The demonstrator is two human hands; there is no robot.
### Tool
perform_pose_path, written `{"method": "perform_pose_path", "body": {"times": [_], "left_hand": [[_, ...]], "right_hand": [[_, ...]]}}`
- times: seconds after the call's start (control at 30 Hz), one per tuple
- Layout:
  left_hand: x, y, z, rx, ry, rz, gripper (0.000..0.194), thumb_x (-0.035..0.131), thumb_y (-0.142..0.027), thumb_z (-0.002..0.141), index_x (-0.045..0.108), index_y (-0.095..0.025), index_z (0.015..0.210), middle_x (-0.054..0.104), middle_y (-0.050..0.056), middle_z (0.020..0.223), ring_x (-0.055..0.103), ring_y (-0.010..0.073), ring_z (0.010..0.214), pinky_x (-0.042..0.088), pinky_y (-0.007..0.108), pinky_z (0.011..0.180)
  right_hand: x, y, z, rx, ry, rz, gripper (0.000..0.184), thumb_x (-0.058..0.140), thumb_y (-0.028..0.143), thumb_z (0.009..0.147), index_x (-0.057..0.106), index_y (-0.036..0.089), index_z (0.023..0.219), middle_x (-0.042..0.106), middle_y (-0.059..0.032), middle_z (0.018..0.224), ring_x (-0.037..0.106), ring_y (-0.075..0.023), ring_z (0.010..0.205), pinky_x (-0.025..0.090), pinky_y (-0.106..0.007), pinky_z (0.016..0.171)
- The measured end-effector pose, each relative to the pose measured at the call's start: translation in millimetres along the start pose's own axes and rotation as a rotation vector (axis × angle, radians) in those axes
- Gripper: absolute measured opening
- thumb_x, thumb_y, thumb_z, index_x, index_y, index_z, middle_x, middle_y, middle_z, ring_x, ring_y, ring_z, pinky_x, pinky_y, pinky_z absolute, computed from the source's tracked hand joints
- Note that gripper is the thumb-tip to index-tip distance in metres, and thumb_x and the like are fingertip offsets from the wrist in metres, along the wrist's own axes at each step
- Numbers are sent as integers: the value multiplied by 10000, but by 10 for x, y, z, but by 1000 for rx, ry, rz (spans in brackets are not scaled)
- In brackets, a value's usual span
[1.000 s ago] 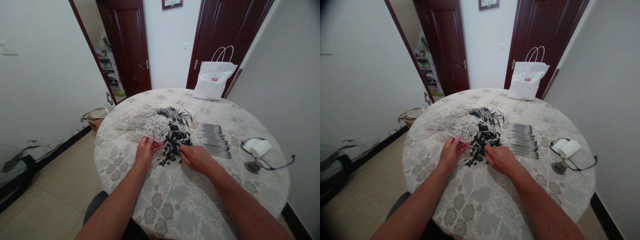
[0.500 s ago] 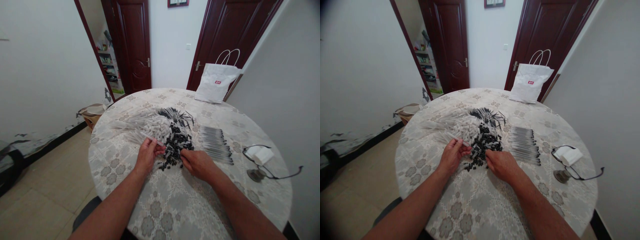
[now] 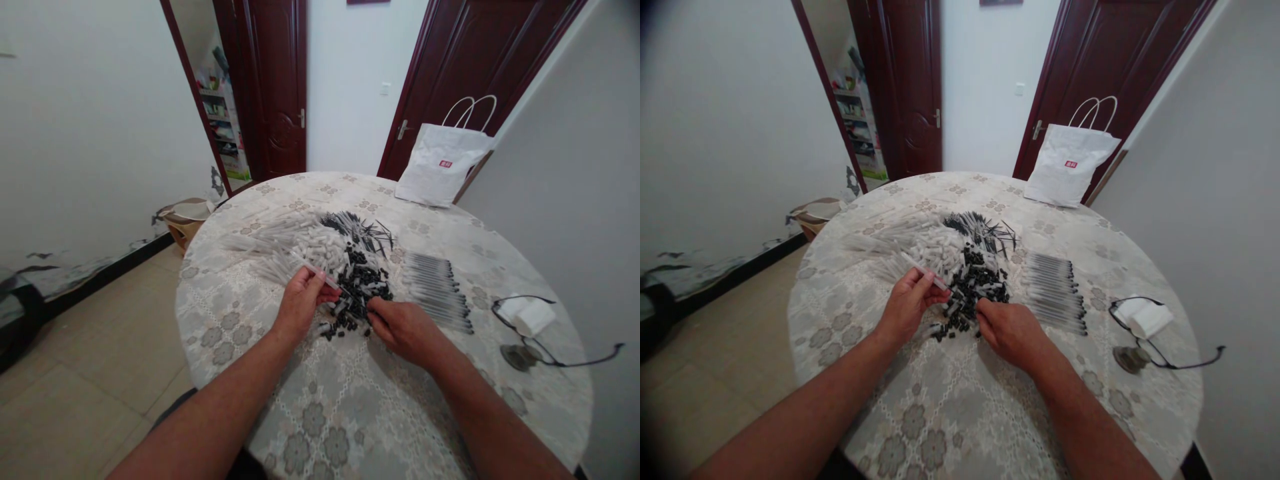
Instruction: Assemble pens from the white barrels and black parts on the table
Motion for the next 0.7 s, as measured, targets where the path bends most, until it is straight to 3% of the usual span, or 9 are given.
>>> {"method": "perform_pose_path", "body": {"times": [0.4,0.7], "left_hand": [[-240,-18,11,89,-61,-107,348,750,-480,847,588,-175,891,729,36,832,748,201,739,632,352,701],[-109,101,-12,19,31,-43,386,780,-501,810,610,-167,903,740,51,815,743,199,696,622,329,652]], "right_hand": [[-53,32,-36,-23,27,-9,222,414,339,1036,601,226,995,703,-22,800,613,-157,676,256,-287,622],[-42,81,-12,-14,-9,-34,216,438,338,1036,616,225,986,716,-22,811,635,-158,684,283,-272,619]]}}
Point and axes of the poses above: each hand's wrist, its own z-axis towards the middle knuckle, its own x-axis out of the palm, y = z × x, the point moved 8 cm from there along z, towards the middle knuckle
